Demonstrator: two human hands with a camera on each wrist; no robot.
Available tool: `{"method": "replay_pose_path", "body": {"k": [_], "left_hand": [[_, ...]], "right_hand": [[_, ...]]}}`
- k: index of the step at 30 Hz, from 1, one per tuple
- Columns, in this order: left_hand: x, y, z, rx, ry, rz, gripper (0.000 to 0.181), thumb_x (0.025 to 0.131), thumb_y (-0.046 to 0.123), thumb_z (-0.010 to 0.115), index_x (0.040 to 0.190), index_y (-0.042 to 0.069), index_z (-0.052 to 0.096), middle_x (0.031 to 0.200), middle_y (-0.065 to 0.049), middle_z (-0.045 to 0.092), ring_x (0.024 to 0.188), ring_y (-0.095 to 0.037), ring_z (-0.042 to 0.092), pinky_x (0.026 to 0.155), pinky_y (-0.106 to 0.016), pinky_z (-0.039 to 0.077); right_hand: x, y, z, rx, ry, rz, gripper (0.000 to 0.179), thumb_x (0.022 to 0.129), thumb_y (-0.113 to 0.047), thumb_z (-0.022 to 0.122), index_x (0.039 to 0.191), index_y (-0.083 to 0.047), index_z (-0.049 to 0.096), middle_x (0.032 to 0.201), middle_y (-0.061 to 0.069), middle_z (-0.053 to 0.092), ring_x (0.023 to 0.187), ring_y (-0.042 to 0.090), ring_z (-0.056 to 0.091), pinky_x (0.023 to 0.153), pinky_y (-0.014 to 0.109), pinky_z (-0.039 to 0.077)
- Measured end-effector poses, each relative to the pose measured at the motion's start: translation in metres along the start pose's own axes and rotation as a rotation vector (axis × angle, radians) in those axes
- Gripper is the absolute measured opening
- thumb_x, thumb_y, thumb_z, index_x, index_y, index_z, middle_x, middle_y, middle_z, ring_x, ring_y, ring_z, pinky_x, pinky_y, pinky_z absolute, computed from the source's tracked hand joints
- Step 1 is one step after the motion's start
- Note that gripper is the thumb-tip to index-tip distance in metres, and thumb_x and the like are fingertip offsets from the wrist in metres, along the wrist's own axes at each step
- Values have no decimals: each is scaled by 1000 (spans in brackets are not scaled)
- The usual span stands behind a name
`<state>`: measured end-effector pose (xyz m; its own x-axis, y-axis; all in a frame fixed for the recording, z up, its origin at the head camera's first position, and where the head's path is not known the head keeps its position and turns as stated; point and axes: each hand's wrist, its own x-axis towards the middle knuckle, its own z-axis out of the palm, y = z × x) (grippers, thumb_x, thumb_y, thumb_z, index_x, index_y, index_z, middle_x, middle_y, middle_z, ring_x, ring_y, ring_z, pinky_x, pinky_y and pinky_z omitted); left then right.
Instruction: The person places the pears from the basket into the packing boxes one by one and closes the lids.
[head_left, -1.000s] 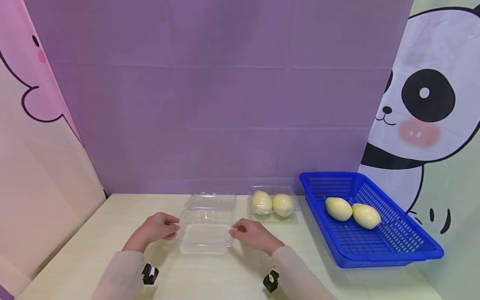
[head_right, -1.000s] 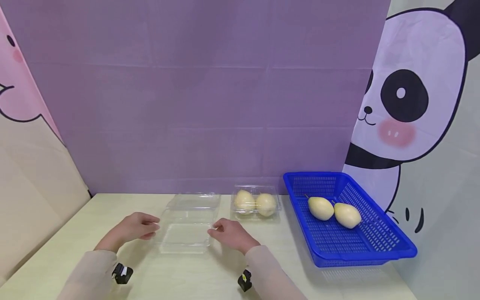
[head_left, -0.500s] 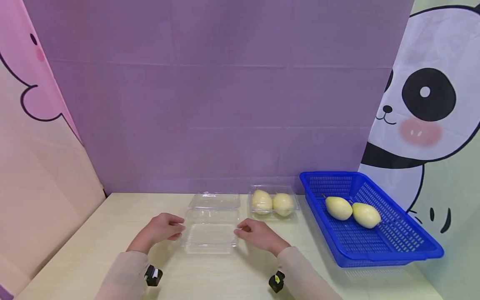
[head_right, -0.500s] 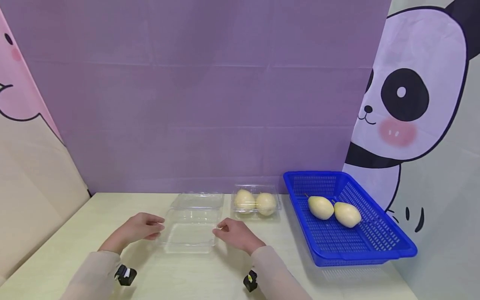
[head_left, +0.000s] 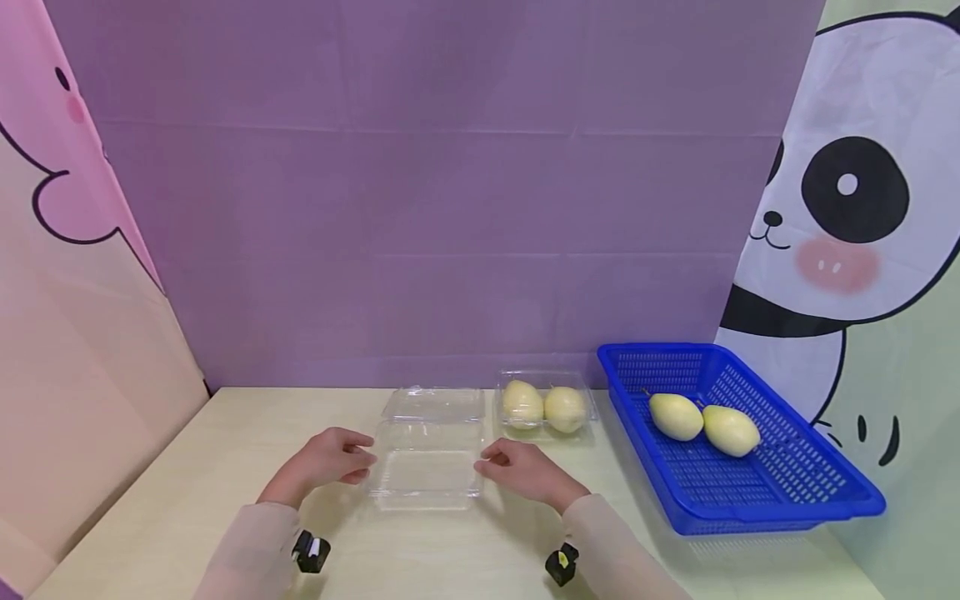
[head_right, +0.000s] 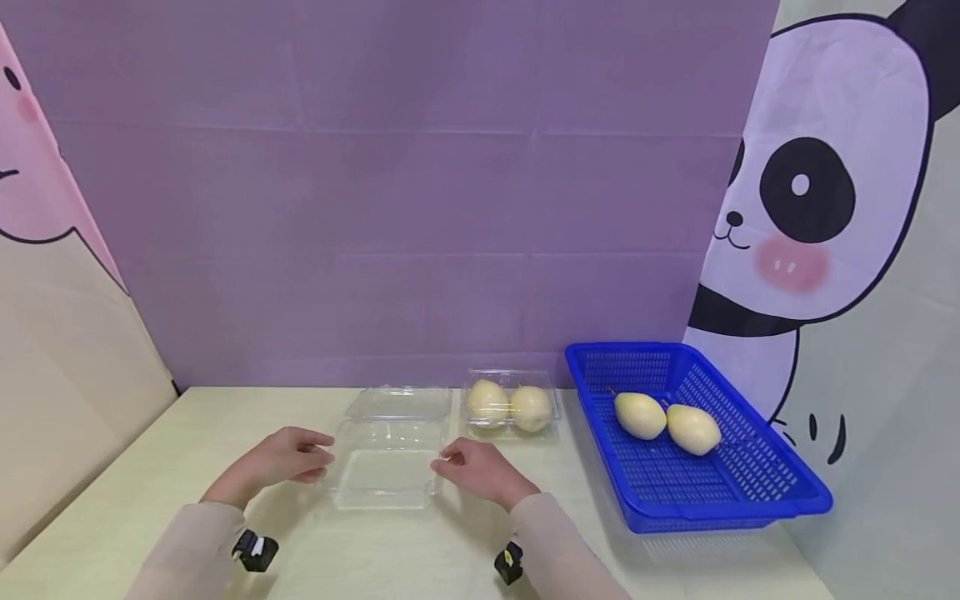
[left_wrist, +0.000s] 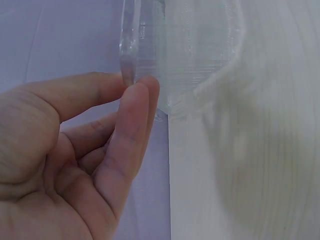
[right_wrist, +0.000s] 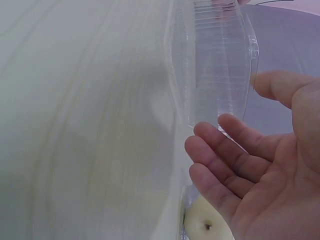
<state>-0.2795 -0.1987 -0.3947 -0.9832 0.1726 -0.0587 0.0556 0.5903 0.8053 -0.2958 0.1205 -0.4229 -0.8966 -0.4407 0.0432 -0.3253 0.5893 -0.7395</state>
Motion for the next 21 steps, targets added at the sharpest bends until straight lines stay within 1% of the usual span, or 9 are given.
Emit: {"method": "replay_pose_path", "body": {"k": [3,6,9,14,17,21], "left_hand": [[0,1,0,9,-3,-4,43,93,6,67,128,-17,56,93,-11,69,74,-16,65,70,-32,60],[1,1,0,16,5,-28,43,93,8,68,129,-14,58,91,-10,70,75,-17,65,71,-32,59],[3,-1,0,11,7,-38,44,93,10,69,128,-14,58,90,-9,70,76,-18,66,72,-32,60],[7,-4,1,-47,27,-46,40,96,12,68,124,-15,60,93,-12,71,77,-18,67,71,-32,60],[9,-6,2,-87,37,-37,35,98,10,65,121,-16,61,94,-15,71,78,-19,68,70,-32,61],[12,-11,3,-143,43,-38,32,98,9,65,118,-16,62,92,-14,70,78,-18,67,70,-32,61]], "right_hand": [[-1,0,-2,-1,3,-4,36,98,-39,64,118,-9,68,103,-1,68,97,18,62,85,40,53],[-2,-1,-2,6,4,-11,35,98,-38,64,117,-9,68,103,-1,68,98,19,62,86,40,52],[-4,0,-3,5,6,-19,35,97,-37,65,116,-8,68,103,-1,68,98,19,63,86,40,52],[-4,1,-4,-4,6,-27,33,97,-37,65,115,-9,69,101,-2,68,98,19,62,85,39,52],[-3,1,-4,-13,0,-20,33,97,-38,65,115,-11,69,101,-2,67,98,19,62,86,39,52],[-2,2,-5,-25,-8,-4,34,98,-40,63,116,-11,68,103,-2,67,100,19,62,87,41,52]]}}
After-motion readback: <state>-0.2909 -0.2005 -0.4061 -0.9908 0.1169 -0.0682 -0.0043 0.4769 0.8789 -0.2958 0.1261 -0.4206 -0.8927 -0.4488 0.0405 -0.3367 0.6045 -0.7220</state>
